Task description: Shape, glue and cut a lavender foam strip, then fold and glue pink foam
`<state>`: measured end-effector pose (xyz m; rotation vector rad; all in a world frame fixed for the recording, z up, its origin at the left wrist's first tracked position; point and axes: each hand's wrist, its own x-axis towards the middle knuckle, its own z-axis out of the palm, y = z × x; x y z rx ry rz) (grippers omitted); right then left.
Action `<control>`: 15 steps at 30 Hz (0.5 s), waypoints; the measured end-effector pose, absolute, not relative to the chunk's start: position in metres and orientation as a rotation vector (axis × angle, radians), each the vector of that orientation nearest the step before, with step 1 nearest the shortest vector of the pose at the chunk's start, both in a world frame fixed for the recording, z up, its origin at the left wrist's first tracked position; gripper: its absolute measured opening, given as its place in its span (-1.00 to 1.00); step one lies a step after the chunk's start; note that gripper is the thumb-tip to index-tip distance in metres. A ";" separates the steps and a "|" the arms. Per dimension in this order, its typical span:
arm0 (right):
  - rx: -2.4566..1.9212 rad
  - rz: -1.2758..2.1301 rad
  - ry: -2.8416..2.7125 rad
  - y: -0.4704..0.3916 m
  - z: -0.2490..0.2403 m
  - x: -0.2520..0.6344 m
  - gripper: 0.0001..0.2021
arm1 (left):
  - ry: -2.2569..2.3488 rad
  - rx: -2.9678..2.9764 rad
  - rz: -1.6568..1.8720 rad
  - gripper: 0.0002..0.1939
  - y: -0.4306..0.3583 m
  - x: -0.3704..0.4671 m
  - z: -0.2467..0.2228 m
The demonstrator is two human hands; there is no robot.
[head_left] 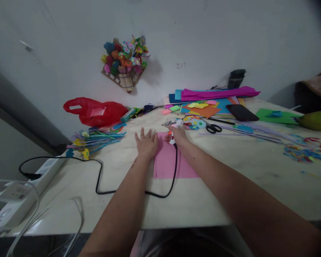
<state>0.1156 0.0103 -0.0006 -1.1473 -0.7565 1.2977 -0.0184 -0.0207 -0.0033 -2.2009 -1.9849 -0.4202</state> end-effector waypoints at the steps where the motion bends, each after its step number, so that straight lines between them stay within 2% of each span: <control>1: -1.154 1.306 -0.755 0.009 0.001 0.115 -0.85 | -2.013 -2.195 -0.441 -0.47 -0.020 -0.021 -0.003; 8: -1.185 1.321 -0.754 0.012 0.000 0.115 -0.83 | -2.302 -2.111 -0.545 -0.48 -0.011 -0.035 -0.004; 15: -1.165 1.328 -0.719 0.008 0.006 0.114 -0.86 | -2.226 -2.167 -0.499 -0.53 -0.011 -0.032 -0.004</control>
